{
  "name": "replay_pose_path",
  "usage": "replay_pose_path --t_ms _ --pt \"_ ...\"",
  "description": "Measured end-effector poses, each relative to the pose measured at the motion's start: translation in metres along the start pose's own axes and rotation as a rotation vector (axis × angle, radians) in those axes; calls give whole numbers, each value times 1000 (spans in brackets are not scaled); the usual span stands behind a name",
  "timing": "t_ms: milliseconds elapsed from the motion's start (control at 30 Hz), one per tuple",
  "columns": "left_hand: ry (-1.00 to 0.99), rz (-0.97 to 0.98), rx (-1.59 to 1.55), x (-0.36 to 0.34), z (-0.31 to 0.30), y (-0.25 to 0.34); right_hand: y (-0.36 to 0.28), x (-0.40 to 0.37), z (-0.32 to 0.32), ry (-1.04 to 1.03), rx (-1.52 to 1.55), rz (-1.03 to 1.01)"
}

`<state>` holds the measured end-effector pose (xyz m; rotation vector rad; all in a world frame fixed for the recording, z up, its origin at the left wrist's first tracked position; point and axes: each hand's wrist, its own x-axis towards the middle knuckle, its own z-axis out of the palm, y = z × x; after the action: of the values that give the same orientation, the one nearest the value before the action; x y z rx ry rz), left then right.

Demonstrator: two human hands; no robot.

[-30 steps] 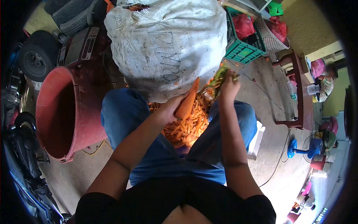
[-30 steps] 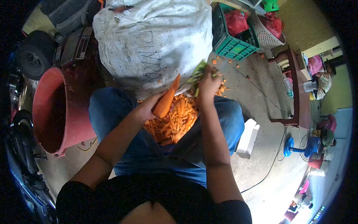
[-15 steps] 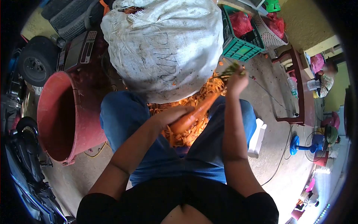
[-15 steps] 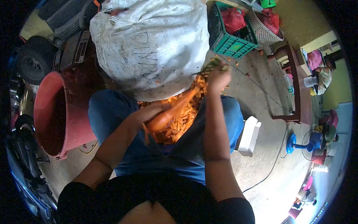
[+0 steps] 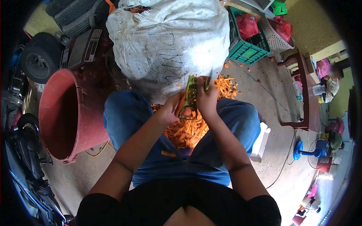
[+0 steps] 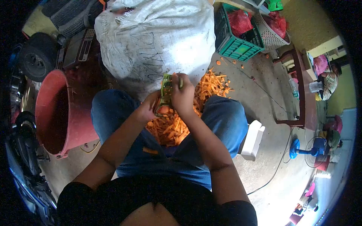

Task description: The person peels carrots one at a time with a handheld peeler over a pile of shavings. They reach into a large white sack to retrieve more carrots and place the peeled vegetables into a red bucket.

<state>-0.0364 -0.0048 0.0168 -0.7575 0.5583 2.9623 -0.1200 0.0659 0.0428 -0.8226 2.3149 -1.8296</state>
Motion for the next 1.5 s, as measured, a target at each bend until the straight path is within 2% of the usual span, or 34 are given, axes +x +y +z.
replay_pose_path --t_ms 33,67,133,167,233,267,300,400,467,500,567,633,700,767,833,900,1000,1100,1133,1200,1233,1300,1400,1467,1500 --pt "70 79 -27 -4 9 -1 -3 -2 1 -21 10 -1" --pt "69 75 -24 -1 2 -2 -2 -1 0 -16 8 1" --pt "-1 -74 120 8 -18 -3 2 1 0 -10 -139 -4" --pt "-2 -75 120 2 -13 -1 8 8 -2 -10 -140 -3" --pt "-34 -160 687 -13 0 1 27 36 -19 257 -214 78" --pt "49 -123 702 -14 2 -12 36 50 -31 352 -255 87" --pt "44 -126 702 -13 5 -14 43 60 -42 448 -294 97" --pt "59 -84 599 -18 10 -7 49 65 -59 493 -198 71" --pt "-111 -53 494 -17 6 7 41 62 -58 484 -157 102" --pt "-110 -50 491 -14 5 9 37 60 -57 479 -110 134" --pt "126 -3 383 -8 1 8 31 55 -53 432 -58 126" --pt "134 24 351 -5 -2 7 31 49 -46 389 -6 118" --pt "122 50 260 -3 -4 3 34 39 -33 228 147 145" --pt "131 78 266 3 -10 -2 11 25 -23 61 113 258" --pt "145 107 275 3 -11 -2 6 17 -12 17 143 146" --pt "44 82 128 3 -5 -1 3 11 -6 -56 136 120" --pt "3 53 89 14 -19 -3 -4 4 -3 -104 -19 22" --pt "-50 66 209 15 -25 -4 -1 5 -3 -117 -95 18" --pt "-48 64 207 10 -17 -3 5 9 -5 -29 -124 -11" --pt "22 -31 581 -5 5 -2 22 29 -15 190 -197 -49" --pt "19 -32 579 -7 6 -4 35 47 -26 323 -242 -59" --pt "-48 -204 505 -12 4 -4 64 75 -55 561 -249 180" --pt "-141 -122 558 -19 11 7 56 82 -82 667 -107 194" --pt "-142 -101 534 -18 7 12 55 81 -87 659 276 153" --pt "-138 -84 513 -18 5 14 54 78 -84 652 277 150"
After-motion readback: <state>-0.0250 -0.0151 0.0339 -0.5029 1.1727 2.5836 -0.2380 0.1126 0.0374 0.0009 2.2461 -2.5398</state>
